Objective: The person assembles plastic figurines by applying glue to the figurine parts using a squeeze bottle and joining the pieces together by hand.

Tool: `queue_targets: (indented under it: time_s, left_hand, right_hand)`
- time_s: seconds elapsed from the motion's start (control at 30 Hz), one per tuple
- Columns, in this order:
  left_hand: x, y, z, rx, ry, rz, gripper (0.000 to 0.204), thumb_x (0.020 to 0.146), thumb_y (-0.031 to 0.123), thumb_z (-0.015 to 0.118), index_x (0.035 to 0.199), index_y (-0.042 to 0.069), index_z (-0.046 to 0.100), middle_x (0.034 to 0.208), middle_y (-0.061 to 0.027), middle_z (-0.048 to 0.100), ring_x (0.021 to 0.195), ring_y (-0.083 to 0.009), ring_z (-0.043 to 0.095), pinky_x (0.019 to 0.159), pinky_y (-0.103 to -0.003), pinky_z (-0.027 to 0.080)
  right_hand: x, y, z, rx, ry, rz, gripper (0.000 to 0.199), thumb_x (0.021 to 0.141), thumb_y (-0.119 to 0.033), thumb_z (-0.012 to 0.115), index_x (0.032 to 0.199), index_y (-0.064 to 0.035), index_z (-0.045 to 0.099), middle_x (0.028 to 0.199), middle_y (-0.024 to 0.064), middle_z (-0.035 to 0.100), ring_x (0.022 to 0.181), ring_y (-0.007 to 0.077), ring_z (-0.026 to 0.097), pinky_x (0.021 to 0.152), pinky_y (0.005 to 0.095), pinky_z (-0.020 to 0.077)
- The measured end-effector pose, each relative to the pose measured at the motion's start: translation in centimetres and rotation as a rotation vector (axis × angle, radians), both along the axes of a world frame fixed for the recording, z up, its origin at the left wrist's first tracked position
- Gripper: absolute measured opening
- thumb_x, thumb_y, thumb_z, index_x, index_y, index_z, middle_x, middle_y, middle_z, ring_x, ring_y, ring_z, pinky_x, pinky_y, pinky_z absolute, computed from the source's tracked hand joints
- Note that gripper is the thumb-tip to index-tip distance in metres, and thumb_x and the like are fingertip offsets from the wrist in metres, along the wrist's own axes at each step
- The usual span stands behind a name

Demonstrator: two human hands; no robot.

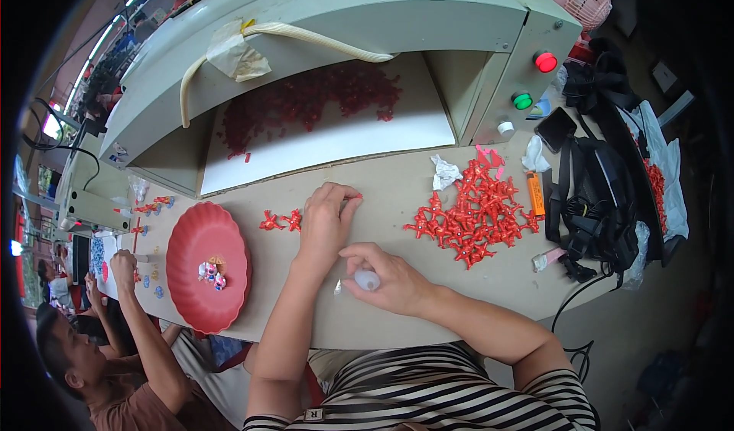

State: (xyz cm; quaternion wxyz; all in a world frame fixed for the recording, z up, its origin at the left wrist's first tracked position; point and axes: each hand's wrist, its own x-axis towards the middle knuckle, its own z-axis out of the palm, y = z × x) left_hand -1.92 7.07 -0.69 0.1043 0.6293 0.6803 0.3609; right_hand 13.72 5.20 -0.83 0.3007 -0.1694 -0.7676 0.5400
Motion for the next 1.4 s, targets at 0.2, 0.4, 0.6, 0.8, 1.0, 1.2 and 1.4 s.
queue_targets:
  time_s: [0.2, 0.4, 0.6, 0.8, 1.0, 1.2, 1.4]
  left_hand:
    - [-0.3, -0.9, 2.3, -0.062, -0.14, 0.098, 0.016, 0.077, 0.002, 0.059, 0.092, 0.002, 0.06, 0.079, -0.0092, 0.058, 0.069, -0.0198, 0.055, 0.06, -0.029, 0.045]
    - [-3.4, -4.4, 3.0, 0.146, -0.244, 0.303, 0.014, 0.08, 0.003, 0.058, 0.094, 0.0, 0.059, 0.078, -0.0083, 0.058, 0.062, -0.0128, 0.054, 0.057, -0.023, 0.044]
    - [-4.0, -7.4, 3.2, 0.071, 0.059, 0.308, 0.033, 0.075, 0.009, 0.064, 0.105, 0.002, 0.055, 0.112, -0.0164, 0.049, 0.103, -0.0312, 0.046, 0.086, -0.037, 0.04]
    - [-3.3, -6.6, 1.3, 0.008, 0.122, 0.303, 0.035, 0.074, 0.011, 0.065, 0.105, 0.001, 0.054, 0.117, -0.0193, 0.044, 0.111, -0.0349, 0.04, 0.093, -0.043, 0.033]
    - [-2.9, -6.7, 0.4, 0.027, 0.229, 0.222, 0.022, 0.073, 0.01, 0.063, 0.095, 0.008, 0.059, 0.098, -0.0056, 0.053, 0.096, -0.0222, 0.048, 0.084, -0.036, 0.031]
    - [-2.6, -6.8, 0.7, 0.02, 0.196, 0.186, 0.022, 0.074, 0.012, 0.063, 0.096, 0.008, 0.059, 0.096, -0.0056, 0.052, 0.094, -0.0209, 0.048, 0.088, -0.038, 0.029]
    - [-0.6, -7.1, 7.0, 0.09, -0.294, 0.087, 0.04, 0.083, 0.017, 0.056, 0.12, 0.004, 0.048, 0.132, -0.0141, 0.037, 0.119, -0.0244, 0.039, 0.104, -0.045, 0.014]
  right_hand:
    - [0.0, -0.1, -0.2, -0.01, -0.116, 0.029, 0.044, 0.077, -0.009, 0.062, 0.114, -0.0082, 0.037, 0.087, 0.0075, 0.056, 0.08, 0.0221, 0.059, 0.068, 0.0325, 0.0487]
    - [0.0, 0.1, 0.0, -0.111, -0.136, 0.0, 0.041, 0.078, -0.01, 0.062, 0.111, -0.0067, 0.038, 0.087, 0.0082, 0.058, 0.08, 0.022, 0.06, 0.07, 0.0314, 0.0486]
    - [0.1, 0.2, 0.2, -0.155, -0.149, -0.047, 0.037, 0.078, -0.012, 0.063, 0.106, -0.0054, 0.039, 0.086, 0.0071, 0.061, 0.078, 0.0181, 0.06, 0.069, 0.029, 0.0481]
    - [0.1, 0.1, 1.0, -0.172, -0.186, -0.053, 0.038, 0.078, -0.012, 0.063, 0.107, -0.0052, 0.04, 0.086, 0.0055, 0.062, 0.077, 0.0162, 0.06, 0.068, 0.0271, 0.0474]
    - [0.0, 0.2, 0.7, -0.186, -0.173, -0.059, 0.041, 0.077, -0.009, 0.064, 0.108, -0.0046, 0.039, 0.084, 0.0044, 0.061, 0.074, 0.0132, 0.058, 0.067, 0.0252, 0.0462]
    - [-0.1, 0.4, 0.9, -0.169, -0.153, -0.101, 0.042, 0.076, -0.008, 0.064, 0.11, -0.0044, 0.039, 0.083, 0.0039, 0.061, 0.072, 0.0106, 0.056, 0.065, 0.0241, 0.0456]
    - [0.0, 0.7, 0.8, -0.198, -0.169, -0.131, 0.042, 0.078, -0.01, 0.063, 0.112, -0.0053, 0.038, 0.084, 0.0053, 0.06, 0.074, 0.0127, 0.057, 0.066, 0.0252, 0.0459]
